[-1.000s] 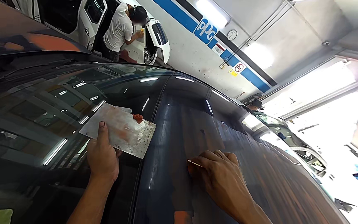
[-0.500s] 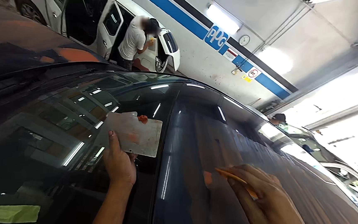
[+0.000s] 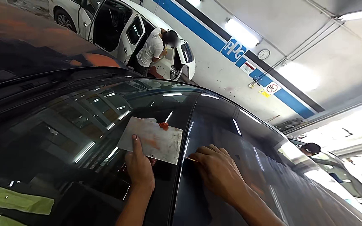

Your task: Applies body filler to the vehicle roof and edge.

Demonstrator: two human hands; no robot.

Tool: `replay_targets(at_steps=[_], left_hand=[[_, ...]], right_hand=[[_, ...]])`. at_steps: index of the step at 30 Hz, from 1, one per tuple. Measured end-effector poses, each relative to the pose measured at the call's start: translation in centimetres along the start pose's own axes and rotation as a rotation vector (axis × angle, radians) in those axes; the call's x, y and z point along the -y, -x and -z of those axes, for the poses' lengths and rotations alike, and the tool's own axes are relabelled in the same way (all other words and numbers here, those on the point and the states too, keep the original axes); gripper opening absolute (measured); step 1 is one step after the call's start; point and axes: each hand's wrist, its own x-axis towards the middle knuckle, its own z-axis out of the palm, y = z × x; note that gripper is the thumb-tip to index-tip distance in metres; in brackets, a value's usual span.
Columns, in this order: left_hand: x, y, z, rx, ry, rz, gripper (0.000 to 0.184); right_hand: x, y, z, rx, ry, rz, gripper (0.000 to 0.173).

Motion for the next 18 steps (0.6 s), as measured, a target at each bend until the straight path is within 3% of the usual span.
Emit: replay_targets(at_steps=[3, 8, 18], left_hand=[[0.1, 0.1, 0.1, 0.024, -0.007, 0.007, 0.045], [0.1, 0.2, 0.2, 0.033, -0.013, 0.015, 0.042], [-0.1, 0.2, -0.1, 0.033, 0.004, 0.022, 0.042]], right_hand=[[1.1, -0.6, 0.0, 0.041, 0.053, -0.031, 0.027], [2.2, 0.9, -1.0, -0.074, 0.058, -0.034, 0.026], [1.2, -0.3, -0.1, -0.054, 0.046, -0.092, 0.024]])
